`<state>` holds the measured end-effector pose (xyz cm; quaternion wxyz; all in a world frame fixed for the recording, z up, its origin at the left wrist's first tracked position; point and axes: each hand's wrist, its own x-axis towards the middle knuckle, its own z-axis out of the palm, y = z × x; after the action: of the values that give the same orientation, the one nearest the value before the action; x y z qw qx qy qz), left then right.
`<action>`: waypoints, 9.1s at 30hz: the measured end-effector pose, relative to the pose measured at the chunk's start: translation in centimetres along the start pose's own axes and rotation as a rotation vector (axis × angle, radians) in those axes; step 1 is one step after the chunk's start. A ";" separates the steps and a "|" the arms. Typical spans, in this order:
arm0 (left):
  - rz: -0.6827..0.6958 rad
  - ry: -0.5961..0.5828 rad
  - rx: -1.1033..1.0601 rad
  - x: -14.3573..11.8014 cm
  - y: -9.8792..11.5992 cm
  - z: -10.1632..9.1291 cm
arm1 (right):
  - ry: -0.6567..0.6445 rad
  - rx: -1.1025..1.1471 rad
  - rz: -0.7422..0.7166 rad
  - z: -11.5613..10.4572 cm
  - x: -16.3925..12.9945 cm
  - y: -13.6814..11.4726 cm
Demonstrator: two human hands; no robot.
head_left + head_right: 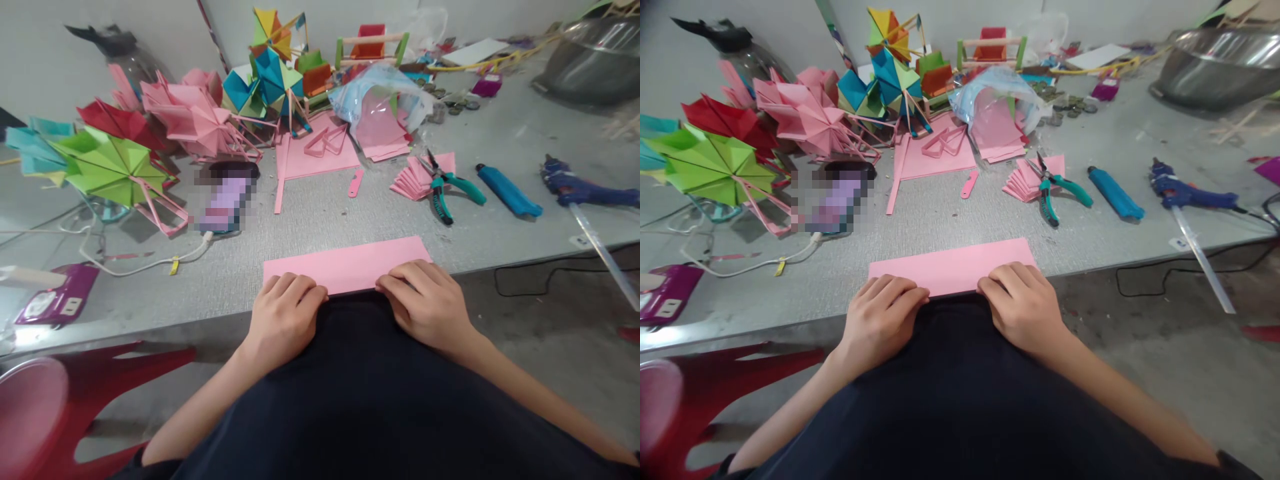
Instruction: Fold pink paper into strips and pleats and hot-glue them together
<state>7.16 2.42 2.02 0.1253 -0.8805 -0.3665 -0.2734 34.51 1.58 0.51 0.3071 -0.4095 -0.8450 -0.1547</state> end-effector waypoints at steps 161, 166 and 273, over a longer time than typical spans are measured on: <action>0.078 0.158 0.212 -3.2 -0.8 -1.4 | -0.050 -0.023 -0.131 2.0 -1.6 1.0; 0.029 0.107 0.135 -2.1 -0.5 -0.1 | -0.024 0.046 -0.087 2.2 -1.8 0.9; -0.007 0.109 0.251 -3.6 -1.4 -0.3 | -0.061 -0.156 -0.088 -1.5 -3.1 3.1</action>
<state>3.92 1.18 0.20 0.2532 -0.8404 -0.3936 -0.2733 39.01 0.89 -0.30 0.2411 -0.3991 -0.8566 -0.2210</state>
